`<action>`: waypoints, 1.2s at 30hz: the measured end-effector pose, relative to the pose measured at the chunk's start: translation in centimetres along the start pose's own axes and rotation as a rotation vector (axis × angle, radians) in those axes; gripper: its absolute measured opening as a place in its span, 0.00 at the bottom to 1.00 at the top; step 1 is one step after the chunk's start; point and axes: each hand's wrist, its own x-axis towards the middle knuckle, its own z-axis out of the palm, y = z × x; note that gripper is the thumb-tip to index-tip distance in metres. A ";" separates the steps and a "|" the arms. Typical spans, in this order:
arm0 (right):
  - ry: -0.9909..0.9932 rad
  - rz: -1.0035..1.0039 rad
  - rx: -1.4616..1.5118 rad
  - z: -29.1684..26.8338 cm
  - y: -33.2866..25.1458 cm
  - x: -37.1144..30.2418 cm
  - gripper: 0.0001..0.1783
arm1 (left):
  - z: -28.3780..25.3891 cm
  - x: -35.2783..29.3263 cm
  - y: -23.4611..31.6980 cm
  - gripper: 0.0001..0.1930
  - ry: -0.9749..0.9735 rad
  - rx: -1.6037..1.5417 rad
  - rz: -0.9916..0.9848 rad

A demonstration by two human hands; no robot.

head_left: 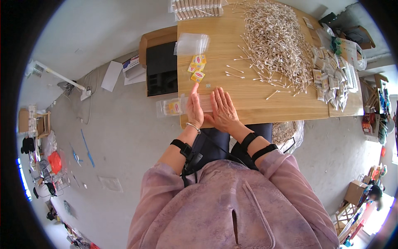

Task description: Packing cotton swabs into plastic bags.

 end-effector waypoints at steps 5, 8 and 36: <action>0.032 0.011 -0.009 -0.1 0.1 0.3 0.49 | -0.1 0.3 0.0 0.33 -0.005 -0.011 -0.006; 0.048 0.018 0.045 0.0 0.6 0.3 0.50 | -0.2 0.5 -0.3 0.33 -0.006 -0.030 -0.008; 0.376 0.026 0.815 1.6 0.2 2.5 0.30 | 0.2 0.1 0.2 0.36 0.058 -0.203 -0.034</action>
